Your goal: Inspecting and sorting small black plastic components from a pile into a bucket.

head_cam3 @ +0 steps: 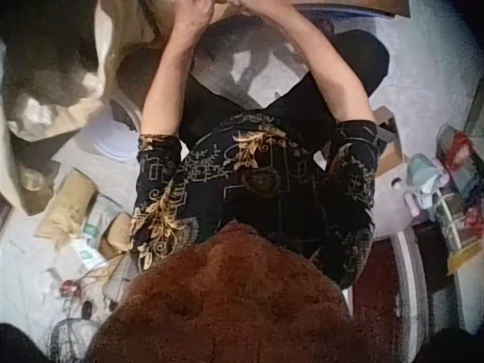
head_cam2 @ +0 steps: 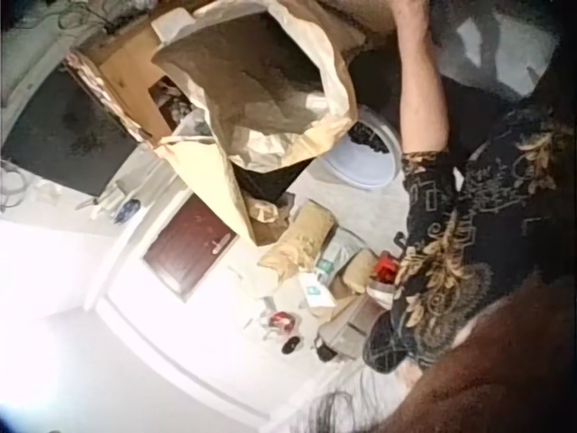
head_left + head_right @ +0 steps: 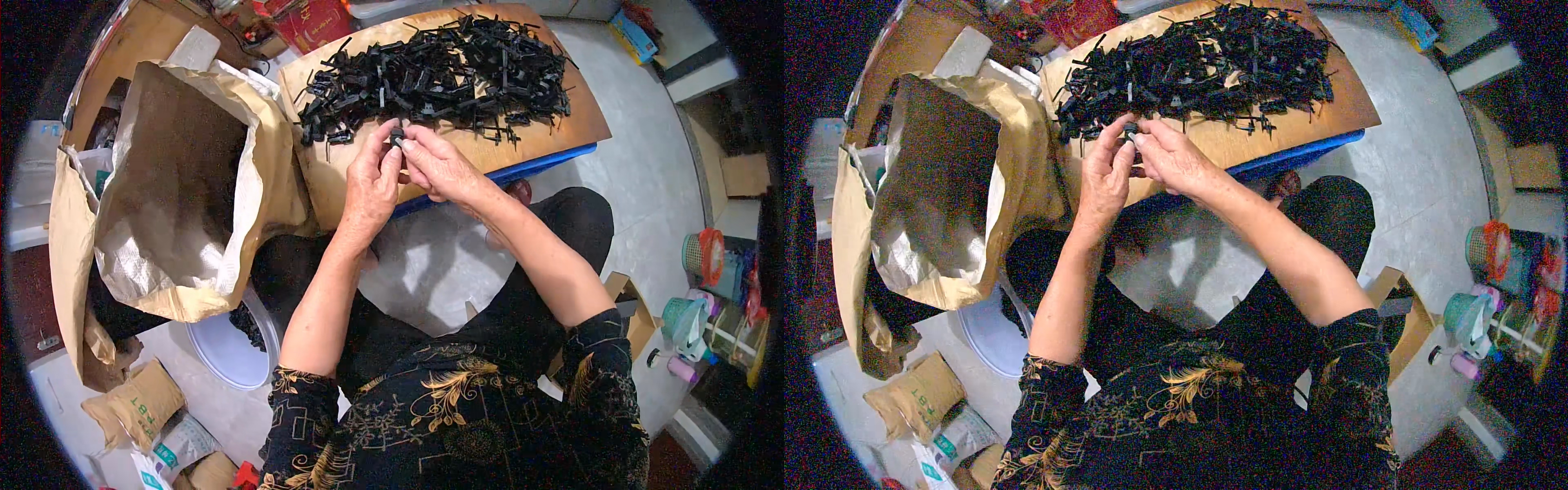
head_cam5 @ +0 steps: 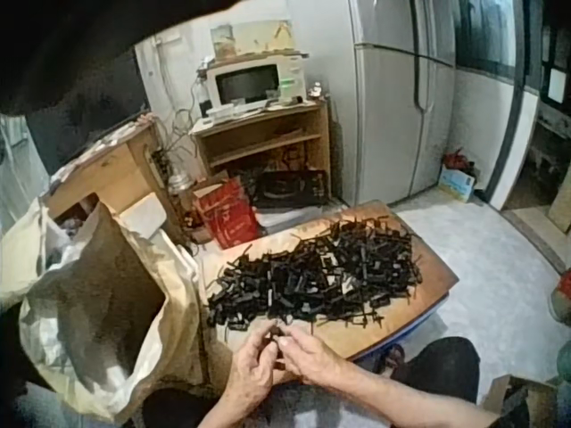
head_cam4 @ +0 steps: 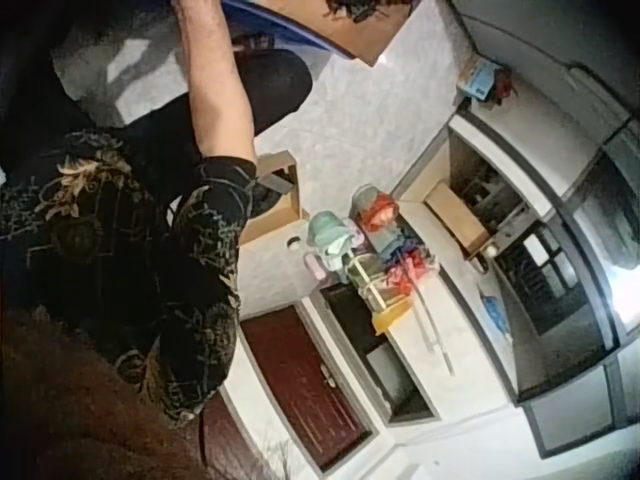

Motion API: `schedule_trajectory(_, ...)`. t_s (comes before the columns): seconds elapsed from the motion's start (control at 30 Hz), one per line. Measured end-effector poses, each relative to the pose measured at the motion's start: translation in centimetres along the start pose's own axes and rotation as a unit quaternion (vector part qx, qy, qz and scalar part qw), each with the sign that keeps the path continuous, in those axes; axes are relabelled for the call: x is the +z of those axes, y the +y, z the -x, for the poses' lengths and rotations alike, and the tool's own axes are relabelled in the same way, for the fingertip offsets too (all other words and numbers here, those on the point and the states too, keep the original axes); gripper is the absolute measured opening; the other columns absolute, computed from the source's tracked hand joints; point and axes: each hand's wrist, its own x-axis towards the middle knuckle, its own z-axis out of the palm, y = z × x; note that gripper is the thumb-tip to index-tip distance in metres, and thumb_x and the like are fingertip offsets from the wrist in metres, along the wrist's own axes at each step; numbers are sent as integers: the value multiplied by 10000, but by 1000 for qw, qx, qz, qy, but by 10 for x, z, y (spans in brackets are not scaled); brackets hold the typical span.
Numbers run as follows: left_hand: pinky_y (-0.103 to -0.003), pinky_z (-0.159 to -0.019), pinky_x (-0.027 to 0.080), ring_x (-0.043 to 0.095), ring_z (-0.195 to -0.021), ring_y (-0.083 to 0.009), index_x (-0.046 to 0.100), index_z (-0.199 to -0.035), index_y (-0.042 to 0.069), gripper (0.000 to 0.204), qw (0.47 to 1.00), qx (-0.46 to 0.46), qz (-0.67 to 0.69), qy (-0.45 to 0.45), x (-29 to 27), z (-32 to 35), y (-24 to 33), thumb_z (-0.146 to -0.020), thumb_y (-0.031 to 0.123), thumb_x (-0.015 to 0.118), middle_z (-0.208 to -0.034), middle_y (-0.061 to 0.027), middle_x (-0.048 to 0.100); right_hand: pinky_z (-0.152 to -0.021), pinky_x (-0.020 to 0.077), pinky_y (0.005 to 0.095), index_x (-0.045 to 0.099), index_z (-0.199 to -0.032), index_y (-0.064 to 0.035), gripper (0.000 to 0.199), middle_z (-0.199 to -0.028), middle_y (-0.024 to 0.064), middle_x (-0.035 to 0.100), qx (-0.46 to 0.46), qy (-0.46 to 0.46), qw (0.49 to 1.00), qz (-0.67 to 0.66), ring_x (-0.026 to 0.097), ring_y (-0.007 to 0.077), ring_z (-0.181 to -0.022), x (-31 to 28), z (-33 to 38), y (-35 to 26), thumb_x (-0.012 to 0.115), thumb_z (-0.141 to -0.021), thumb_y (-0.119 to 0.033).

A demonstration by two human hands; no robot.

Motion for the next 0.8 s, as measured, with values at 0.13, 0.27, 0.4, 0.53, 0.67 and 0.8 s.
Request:
schedule_trajectory(0.13, -226, -606, 495, 552, -715, -83, 442, -1232, 22, 329, 1000, 13, -15, 3, 0, -2, -4, -909, 78, 436, -838, -47, 561, -368, 201, 171, 408, -1179, -91, 308, -537, -78, 332, 6, -14, 1000, -21, 265, 18, -428, -1, -2, 0, 390, -944, -289)
schedule_trajectory(0.27, -233, -611, 494, 546, -729, -86, 458, -1229, 23, 327, 1000, -2, -19, 14, 2, -4, -4, -908, 79, 440, -869, -50, 570, -360, 191, 175, 417, -1157, -107, 274, -537, -81, 329, 21, 25, 999, -40, 256, 14, -426, 3, -3, 2, 394, -943, -277)
schedule_trajectory(0.4, -241, -616, 495, 544, -731, -82, 476, -1219, 24, 322, 999, -27, 11, 25, 0, -5, -8, -902, 73, 448, -870, -58, 576, -354, 189, 172, 413, -1170, -123, 272, -543, -82, 336, 24, 26, 999, -32, 254, 12, -420, 3, -12, 11, 395, -943, -271)
schedule_trajectory(0.53, -267, -698, 499, 585, -820, -144, 476, -1216, 19, 338, 993, 4, -111, 29, -3, -8, -9, -879, 38, 468, -1017, -101, 583, -348, 189, 174, 382, -1237, -142, 316, -555, -80, 343, 56, 15, 998, -28, 250, 13, -410, 5, -17, 5, 395, -945, -261)
schedule_trajectory(0.67, -281, -782, 487, 589, -958, -206, 468, -1222, 13, 358, 962, 105, -247, 50, -6, -9, -17, -864, 14, 472, -1152, -124, 567, -347, 188, 172, 348, -1281, -138, 367, -562, -77, 338, 125, -16, 986, -108, 244, 11, -408, 6, -16, 2, 402, -945, -272)
schedule_trajectory(0.8, -285, -734, 484, 596, -857, -173, 496, -1184, 10, 327, 969, 76, -227, 62, -5, -8, -18, -858, 8, 473, -995, -134, 616, -346, 186, 171, 339, -1286, -130, 382, -562, -79, 328, 174, -35, 974, -141, 233, 12, -405, 3, -21, 4, 410, -943, -282)
